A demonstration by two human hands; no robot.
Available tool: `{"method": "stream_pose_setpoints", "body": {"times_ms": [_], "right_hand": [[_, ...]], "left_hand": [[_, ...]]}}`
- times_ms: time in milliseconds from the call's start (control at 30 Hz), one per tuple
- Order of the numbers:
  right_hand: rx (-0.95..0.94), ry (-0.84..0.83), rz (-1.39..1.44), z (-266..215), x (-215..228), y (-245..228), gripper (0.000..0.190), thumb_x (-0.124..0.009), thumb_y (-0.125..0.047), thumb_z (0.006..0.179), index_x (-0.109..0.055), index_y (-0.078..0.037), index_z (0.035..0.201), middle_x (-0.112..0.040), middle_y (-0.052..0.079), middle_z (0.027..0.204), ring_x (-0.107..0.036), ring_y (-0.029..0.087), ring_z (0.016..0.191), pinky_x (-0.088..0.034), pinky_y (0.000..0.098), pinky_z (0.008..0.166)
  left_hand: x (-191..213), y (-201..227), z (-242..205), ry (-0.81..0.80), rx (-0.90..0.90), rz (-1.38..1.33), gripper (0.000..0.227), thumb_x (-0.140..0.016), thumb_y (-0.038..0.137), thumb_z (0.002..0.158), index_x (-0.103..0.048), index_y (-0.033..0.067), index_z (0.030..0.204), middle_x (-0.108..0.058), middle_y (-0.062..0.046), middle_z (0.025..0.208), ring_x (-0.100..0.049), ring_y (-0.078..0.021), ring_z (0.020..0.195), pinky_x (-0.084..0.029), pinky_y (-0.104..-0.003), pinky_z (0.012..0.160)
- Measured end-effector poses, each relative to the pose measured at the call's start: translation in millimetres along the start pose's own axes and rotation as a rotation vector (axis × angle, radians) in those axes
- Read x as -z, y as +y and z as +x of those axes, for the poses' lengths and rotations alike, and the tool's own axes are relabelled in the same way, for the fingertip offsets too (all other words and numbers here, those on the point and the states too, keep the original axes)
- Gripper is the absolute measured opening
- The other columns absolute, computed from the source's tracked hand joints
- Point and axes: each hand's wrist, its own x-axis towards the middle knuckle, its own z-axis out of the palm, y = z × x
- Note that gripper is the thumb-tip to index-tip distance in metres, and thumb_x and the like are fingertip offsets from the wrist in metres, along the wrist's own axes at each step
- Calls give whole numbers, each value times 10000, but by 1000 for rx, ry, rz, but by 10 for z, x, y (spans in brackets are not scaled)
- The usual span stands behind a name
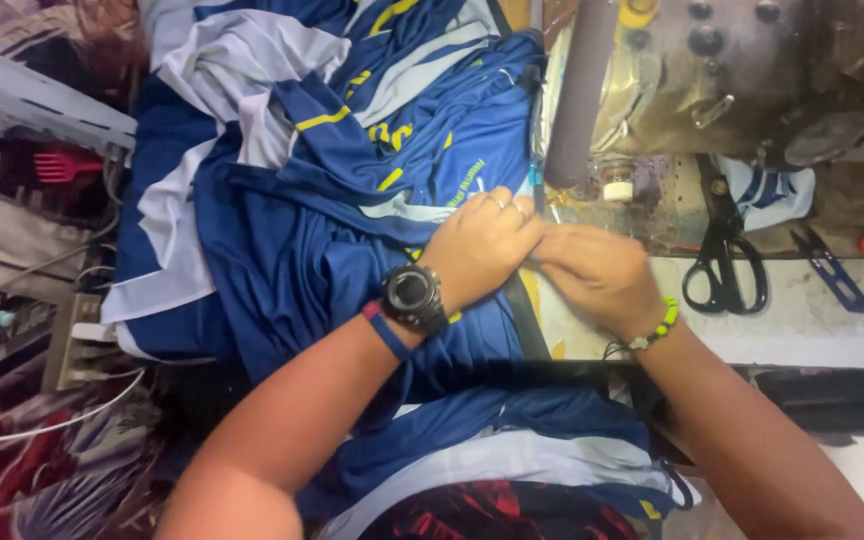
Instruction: Sewing and trimming athletic jerseys at a workstation.
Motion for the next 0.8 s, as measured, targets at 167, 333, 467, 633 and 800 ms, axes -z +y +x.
{"method": "stream_pose_setpoints", "body": {"times_ms": [167, 333, 467, 633, 800], "right_hand": [[67, -115, -182, -197, -20, -169, 126, -729, -17, 916, -752, 41, 1026, -762, 205, 1085, -735, 395, 1046, -605, 459, 891], [175, -156, -293, -176, -22, -177, 210, -711, -84, 923, -714, 85, 1047, -729, 240, 1114, -719, 417, 1083, -597, 472, 944], [137, -150, -314, -112, -80, -32, 221, -717, -161, 948, -731, 49, 1012, -736, 197, 1076, -727, 372, 1067, -594, 435, 935], [122, -145, -394, 0, -72, 138, 204, -709, -204, 975, -741, -3, 959, -746, 144, 1015, -740, 324, 953, -600, 410, 832], [200, -81, -473, 58, -115, 410, 149, -741, -209, 949, -747, -63, 920, -756, 97, 972, -730, 305, 860, -582, 399, 758]], "left_hand": [[294, 67, -84, -117, -125, -109, 185, -520, 100, 1018, -678, 16, 1065, -676, -170, 1048, -653, -385, 1110, -492, -502, 1057], [440, 41, -120, -310, -61, -194, 304, -528, 154, 966, -674, -1, 1183, -706, -197, 1136, -632, -427, 1190, -428, -587, 1090], [357, -29, -79, -290, -37, -162, 396, -648, 269, 863, -673, 34, 1182, -685, -165, 1135, -618, -420, 1188, -424, -620, 1076], [232, -188, 35, -273, -31, -132, 392, -688, 300, 831, -680, 54, 1137, -673, -151, 1144, -601, -411, 1197, -434, -623, 1055], [36, -346, 76, -334, 40, -119, 405, -695, 403, 829, -694, 113, 1112, -681, -109, 1177, -584, -378, 1235, -435, -625, 1050]]}}
